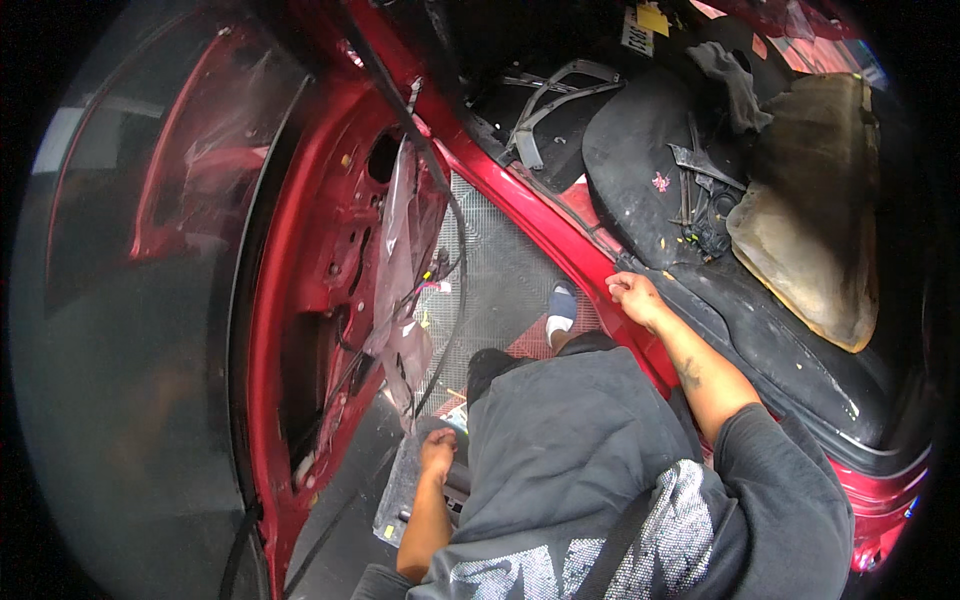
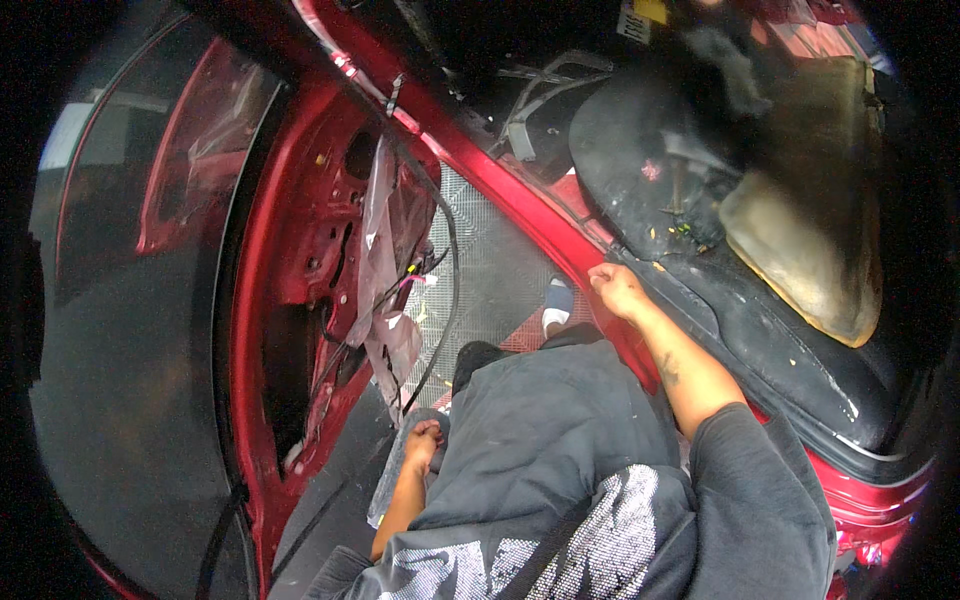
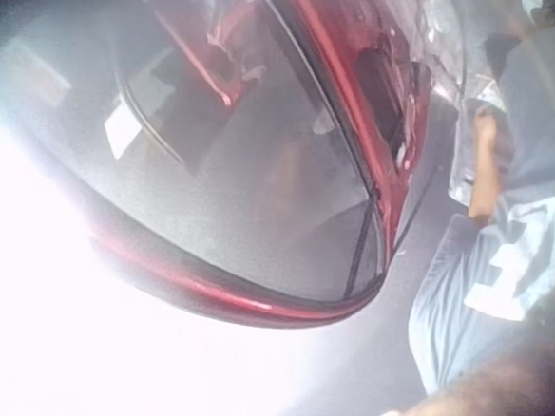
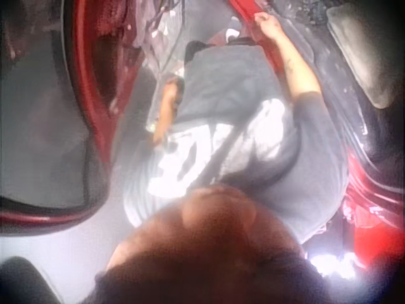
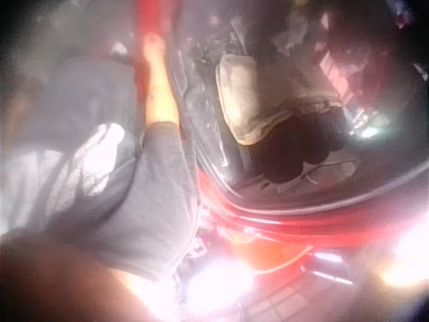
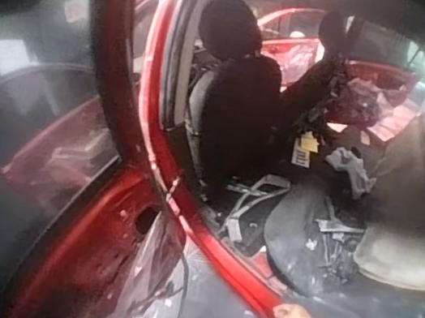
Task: The person installs a black rubber weather seal along the perimeter of a red car door frame. They align and press the seal into the channel around the door opening, working from the top edge down the sides and along the bottom.
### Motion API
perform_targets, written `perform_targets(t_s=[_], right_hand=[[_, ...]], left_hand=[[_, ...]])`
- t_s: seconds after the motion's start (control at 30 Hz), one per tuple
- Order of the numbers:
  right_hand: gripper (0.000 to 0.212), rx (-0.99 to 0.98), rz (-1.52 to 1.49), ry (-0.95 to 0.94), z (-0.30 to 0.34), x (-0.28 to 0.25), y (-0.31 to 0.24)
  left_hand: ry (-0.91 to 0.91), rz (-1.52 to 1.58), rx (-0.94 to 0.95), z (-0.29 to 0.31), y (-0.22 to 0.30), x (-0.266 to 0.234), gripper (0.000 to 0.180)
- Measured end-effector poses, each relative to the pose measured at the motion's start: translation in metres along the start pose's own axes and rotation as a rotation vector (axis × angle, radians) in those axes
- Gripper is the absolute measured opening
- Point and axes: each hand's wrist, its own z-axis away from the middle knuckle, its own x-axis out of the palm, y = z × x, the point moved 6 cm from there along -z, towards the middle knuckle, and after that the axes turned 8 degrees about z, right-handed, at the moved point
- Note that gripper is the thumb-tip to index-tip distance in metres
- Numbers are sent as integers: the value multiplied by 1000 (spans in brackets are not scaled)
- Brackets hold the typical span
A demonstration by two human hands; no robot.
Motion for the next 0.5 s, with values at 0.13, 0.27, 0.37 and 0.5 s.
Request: perform_targets(t_s=[0.13,0.27,0.37,0.5], right_hand=[[20,81,-105,-33,-12,-7,17],[19,84,-107,17,0,-14,3],[18,89,-133,66,-5,-17,12],[6,129,-188,229,-21,-43,18]], left_hand=[[-117,-52,56,-34,37,14,14],[-147,-141,108,-59,99,26,13],[-211,-202,183,-77,136,32,13],[-184,-348,262,-76,192,59,21]])
